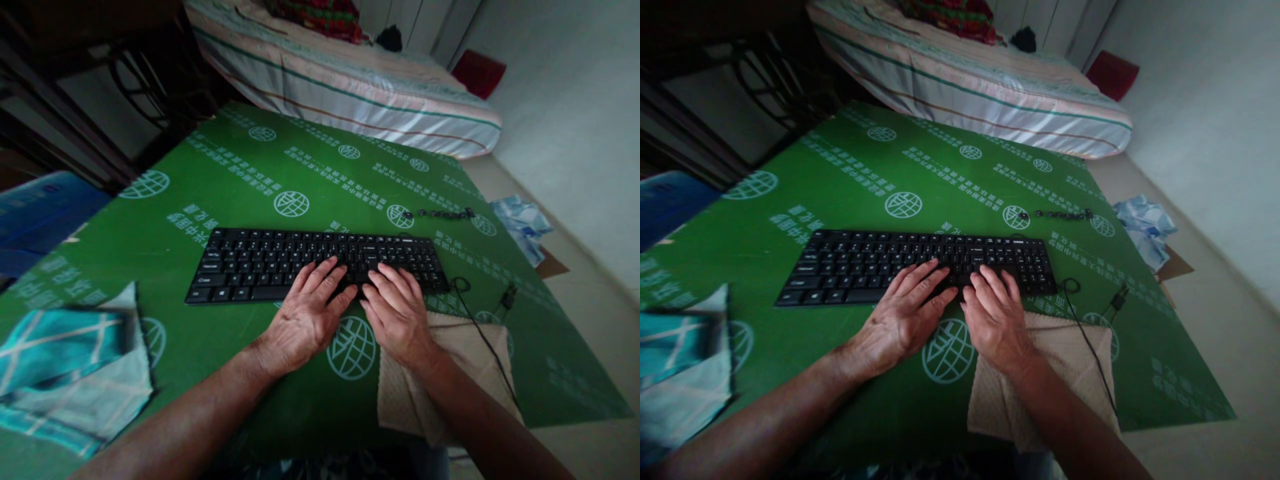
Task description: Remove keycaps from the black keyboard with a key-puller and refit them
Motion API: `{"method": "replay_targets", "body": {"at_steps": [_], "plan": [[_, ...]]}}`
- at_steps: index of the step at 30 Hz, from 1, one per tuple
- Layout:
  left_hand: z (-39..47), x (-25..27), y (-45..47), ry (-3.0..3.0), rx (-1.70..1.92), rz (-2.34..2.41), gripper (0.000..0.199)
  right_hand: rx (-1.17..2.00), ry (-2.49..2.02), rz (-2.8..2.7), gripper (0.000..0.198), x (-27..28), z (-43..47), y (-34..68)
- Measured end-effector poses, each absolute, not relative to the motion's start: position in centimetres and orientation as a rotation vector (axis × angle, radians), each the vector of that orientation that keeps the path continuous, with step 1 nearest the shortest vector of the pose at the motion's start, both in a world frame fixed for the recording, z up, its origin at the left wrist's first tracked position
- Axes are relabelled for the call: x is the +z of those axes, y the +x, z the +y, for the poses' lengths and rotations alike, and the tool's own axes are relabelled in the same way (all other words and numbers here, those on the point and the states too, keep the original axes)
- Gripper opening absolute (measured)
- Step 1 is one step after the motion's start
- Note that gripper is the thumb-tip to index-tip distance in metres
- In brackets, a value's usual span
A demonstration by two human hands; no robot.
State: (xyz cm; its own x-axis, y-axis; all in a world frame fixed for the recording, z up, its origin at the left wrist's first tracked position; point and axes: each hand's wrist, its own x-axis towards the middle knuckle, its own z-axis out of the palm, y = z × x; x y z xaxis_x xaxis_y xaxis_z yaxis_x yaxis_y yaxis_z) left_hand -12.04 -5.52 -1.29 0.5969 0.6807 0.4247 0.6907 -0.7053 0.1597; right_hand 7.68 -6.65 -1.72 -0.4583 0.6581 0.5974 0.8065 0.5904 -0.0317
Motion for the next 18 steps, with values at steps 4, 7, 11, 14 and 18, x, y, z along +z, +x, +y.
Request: {"method": "replay_targets", "body": {"at_steps": [4,7,11,14,18], "plan": [[-5.56,-1.31,-12.32,-2.748,-0.794,-1.246,0.031,-0.336,-1.156,-2.295,0.016,-1.83,-6.72,7.53],[-5.55,-1.34,-12.54,-2.726,-0.81,-1.277,0.029,-0.311,-1.166,-2.279,0.018,-1.9,-6.71,7.57],[-5.58,-1.45,-12.82,-2.702,-0.804,-1.286,0.028,-0.289,-1.189,-2.236,0.018,-1.85,-6.69,7.66],[-5.62,-1.52,-12.95,-2.686,-0.808,-1.284,0.027,-0.292,-1.202,-2.263,0.016,-1.78,-6.6,7.6],[-5.6,-1.6,-12.98,-2.689,-0.811,-1.289,0.028,-0.197,-1.205,-2.144,0.019,-1.73,-6.06,7.93]]}}
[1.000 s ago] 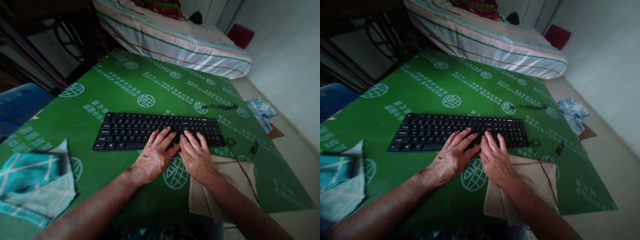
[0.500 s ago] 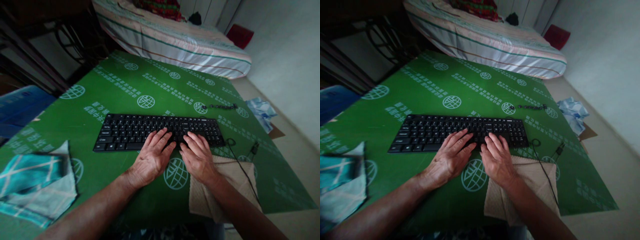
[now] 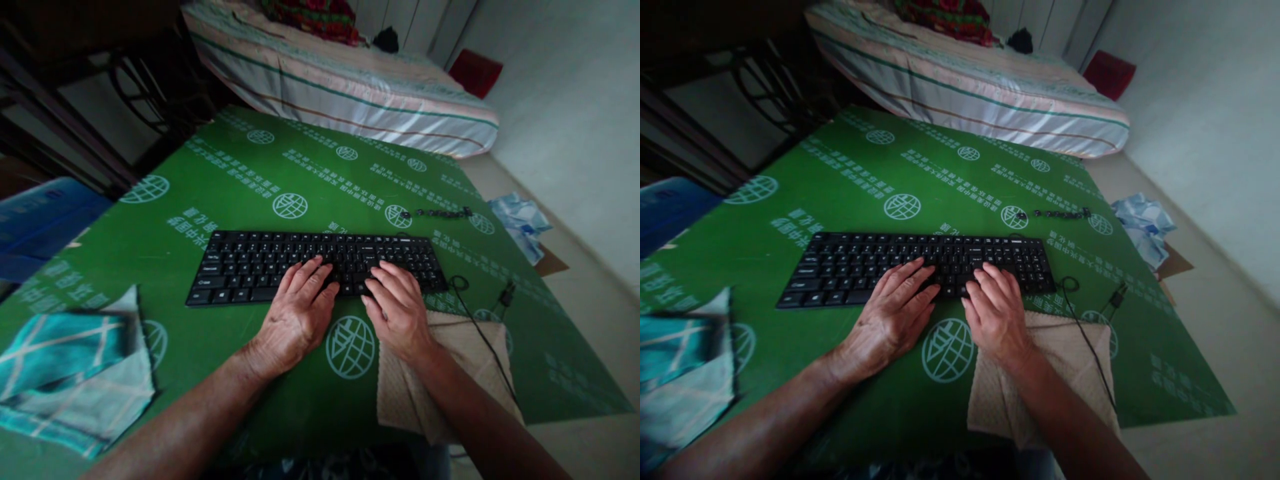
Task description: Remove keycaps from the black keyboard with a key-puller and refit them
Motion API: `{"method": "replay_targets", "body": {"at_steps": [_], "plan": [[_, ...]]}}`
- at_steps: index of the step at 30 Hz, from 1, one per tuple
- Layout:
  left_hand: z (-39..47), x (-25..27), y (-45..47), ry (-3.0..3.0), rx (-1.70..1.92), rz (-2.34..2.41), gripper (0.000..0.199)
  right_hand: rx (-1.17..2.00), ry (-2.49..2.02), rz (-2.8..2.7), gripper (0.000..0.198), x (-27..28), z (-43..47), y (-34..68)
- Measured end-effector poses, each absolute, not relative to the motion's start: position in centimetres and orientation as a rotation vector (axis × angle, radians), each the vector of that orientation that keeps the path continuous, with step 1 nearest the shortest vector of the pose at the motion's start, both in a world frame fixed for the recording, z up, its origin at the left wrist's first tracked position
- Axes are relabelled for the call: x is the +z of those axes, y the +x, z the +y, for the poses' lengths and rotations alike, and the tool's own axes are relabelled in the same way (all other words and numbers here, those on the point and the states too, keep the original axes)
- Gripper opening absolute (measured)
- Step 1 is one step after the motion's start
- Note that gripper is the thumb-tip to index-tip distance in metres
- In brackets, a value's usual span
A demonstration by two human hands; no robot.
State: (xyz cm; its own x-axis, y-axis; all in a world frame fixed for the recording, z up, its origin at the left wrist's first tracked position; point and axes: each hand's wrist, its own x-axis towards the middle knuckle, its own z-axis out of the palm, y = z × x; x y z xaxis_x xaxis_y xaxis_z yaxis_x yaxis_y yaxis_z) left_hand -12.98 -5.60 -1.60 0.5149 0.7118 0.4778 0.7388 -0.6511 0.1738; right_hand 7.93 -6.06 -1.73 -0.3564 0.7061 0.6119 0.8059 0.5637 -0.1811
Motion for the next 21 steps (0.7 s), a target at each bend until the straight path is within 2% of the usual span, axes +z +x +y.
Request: {"method": "replay_targets", "body": {"at_steps": [6,21], "plan": [[-5.6,-1.4,-12.9,-2.657,-0.866,-1.264,0.026,-0.11,-1.236,-1.807,0.026,-1.9,-5.0,9.3],[-5.4,-1.0,-13.7,-2.633,-0.943,-1.287,0.028,-0.133,-1.219,-1.72,0.023,-2.2,-4.3,9.6]]}}
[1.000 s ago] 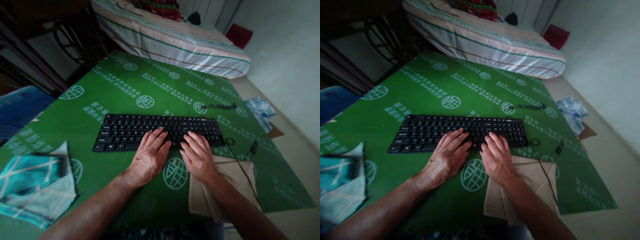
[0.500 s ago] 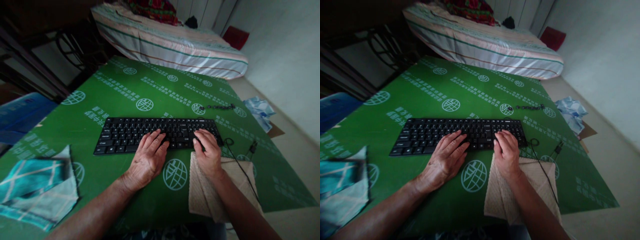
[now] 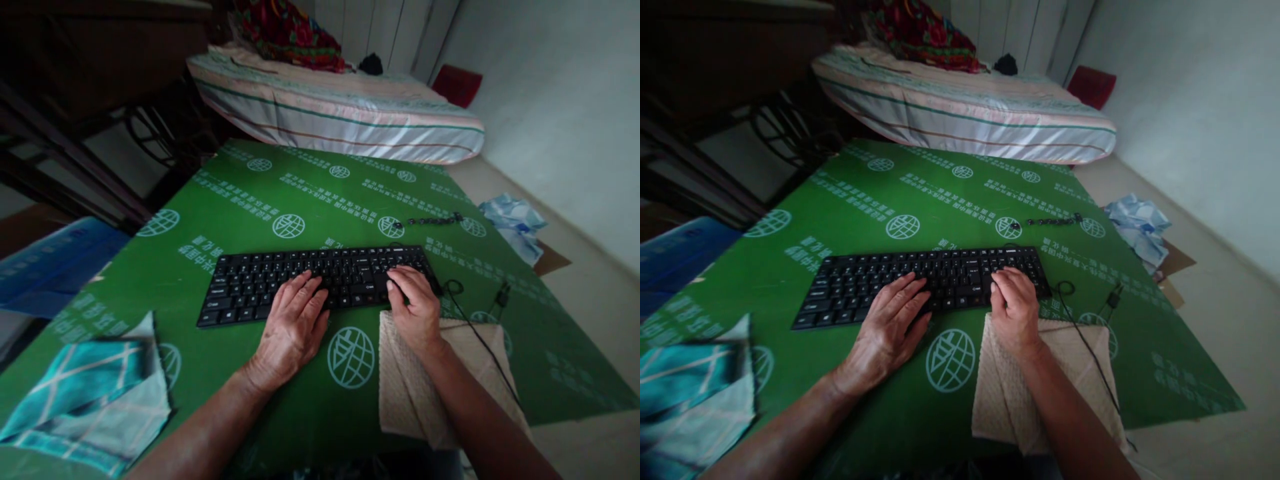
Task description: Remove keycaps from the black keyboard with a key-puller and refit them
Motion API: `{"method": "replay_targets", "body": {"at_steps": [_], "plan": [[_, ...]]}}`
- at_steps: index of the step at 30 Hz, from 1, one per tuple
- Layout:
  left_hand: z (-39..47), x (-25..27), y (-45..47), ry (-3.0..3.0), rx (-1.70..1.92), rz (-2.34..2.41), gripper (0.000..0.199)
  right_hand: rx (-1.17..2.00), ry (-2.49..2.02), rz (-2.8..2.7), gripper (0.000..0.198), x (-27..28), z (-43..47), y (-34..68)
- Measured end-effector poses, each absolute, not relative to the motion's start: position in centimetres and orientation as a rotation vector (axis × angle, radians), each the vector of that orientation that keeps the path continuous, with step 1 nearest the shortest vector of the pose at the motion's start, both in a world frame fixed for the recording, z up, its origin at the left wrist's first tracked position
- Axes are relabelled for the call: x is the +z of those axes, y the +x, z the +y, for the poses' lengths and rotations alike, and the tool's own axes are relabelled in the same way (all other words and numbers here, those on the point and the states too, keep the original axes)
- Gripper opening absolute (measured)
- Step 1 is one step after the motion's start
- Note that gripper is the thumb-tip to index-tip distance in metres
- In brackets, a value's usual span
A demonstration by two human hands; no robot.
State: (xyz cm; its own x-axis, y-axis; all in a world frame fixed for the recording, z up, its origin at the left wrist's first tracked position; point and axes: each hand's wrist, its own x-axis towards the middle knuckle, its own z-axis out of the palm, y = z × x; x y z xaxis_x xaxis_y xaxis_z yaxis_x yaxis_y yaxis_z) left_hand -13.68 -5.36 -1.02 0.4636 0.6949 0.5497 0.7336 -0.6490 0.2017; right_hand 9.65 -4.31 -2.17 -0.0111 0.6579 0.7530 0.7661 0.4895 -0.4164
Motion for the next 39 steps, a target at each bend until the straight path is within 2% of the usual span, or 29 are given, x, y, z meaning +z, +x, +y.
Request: {"method": "replay_targets", "body": {"at_steps": [16,25,39], "plan": [[-5.4,0.1,-11.5,-2.786,-0.557,-1.179,0.034,-0.192,-1.216,-1.662,0.021,-2.5,-3.5,9.9],[-4.2,-0.9,-10.0,-2.711,-0.724,-1.134,0.024,-0.199,-1.245,-1.644,0.022,-2.6,-3.4,9.6],[-3.7,-3.1,-10.5,-2.632,-0.906,-1.108,0.029,-0.169,-1.236,-1.658,0.026,-2.4,-3.2,8.8]]}}
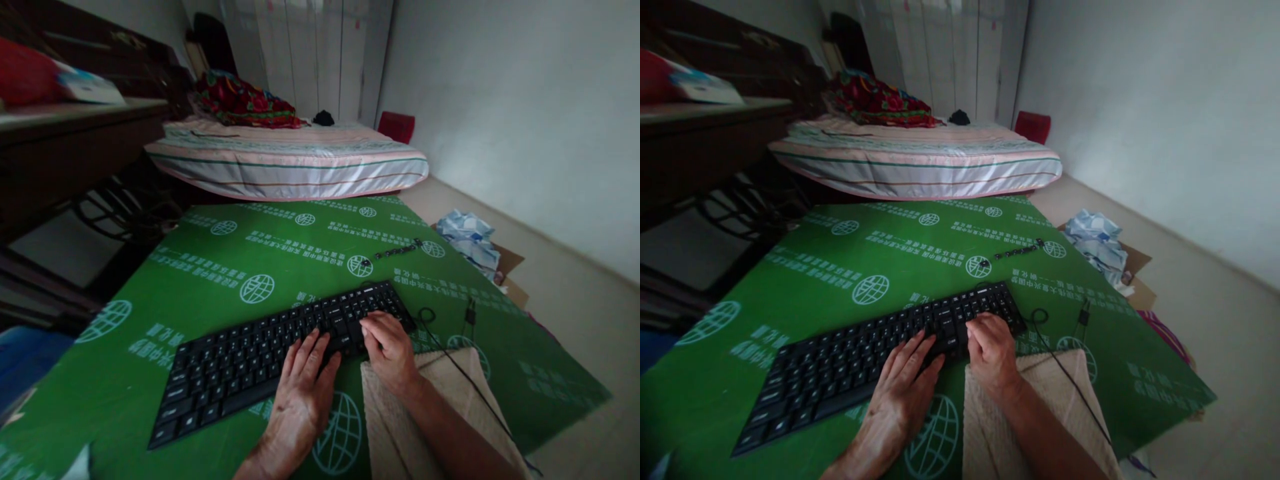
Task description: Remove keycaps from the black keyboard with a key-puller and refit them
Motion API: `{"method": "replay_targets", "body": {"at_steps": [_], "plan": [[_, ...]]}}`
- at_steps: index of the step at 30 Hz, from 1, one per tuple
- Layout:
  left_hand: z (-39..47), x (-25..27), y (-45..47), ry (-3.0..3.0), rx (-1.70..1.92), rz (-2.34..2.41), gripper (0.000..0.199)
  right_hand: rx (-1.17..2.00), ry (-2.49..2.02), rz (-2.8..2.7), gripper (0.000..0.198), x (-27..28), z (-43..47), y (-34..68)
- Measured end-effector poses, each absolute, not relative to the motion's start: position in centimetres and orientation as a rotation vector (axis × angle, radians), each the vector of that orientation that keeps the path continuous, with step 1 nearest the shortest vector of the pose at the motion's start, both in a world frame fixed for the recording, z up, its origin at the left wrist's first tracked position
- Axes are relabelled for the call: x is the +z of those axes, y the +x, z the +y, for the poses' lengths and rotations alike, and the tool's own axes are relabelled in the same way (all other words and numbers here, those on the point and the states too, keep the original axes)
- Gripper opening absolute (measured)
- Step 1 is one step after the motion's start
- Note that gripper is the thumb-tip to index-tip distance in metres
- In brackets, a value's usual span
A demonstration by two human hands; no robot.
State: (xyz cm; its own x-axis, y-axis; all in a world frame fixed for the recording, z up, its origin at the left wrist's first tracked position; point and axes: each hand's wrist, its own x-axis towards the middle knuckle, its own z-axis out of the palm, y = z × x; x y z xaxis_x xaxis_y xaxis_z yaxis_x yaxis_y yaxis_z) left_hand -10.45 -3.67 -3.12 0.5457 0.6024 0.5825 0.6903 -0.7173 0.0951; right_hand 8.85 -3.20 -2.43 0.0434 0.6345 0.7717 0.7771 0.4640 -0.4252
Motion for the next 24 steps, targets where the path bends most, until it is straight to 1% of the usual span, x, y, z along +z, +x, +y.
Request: {"method": "replay_targets", "body": {"at_steps": [8,11,14,17,20,24], "plan": [[-3.7,-3.7,-10.6,-2.626,-0.966,-1.133,0.029,-0.086,-1.2,-1.666,0.027,-1.8,-3.4,8.8],[-3.7,-3.9,-10.7,-2.614,-1.03,-1.15,0.029,-0.06,-1.247,-1.736,0.022,-0.7,-2.4,10.0],[-3.8,-3.7,-10.7,-2.621,-1.004,-1.143,0.03,-0.043,-1.422,-1.882,0.021,0.9,0.3,12.1],[-3.9,-3.4,-10.7,-2.648,-0.937,-1.167,0.031,-0.083,-1.837,-2.171,0.024,2.2,4.1,14.2],[-3.9,-3.1,-10.7,-2.654,-0.904,-1.177,0.031,-0.044,-1.916,-2.286,0.021,2.9,7.7,15.5],[-4.0,-2.8,-10.7,-2.674,-0.88,-1.163,0.03,-0.005,-1.946,-2.444,0.023,2.8,10.8,15.8]]}}
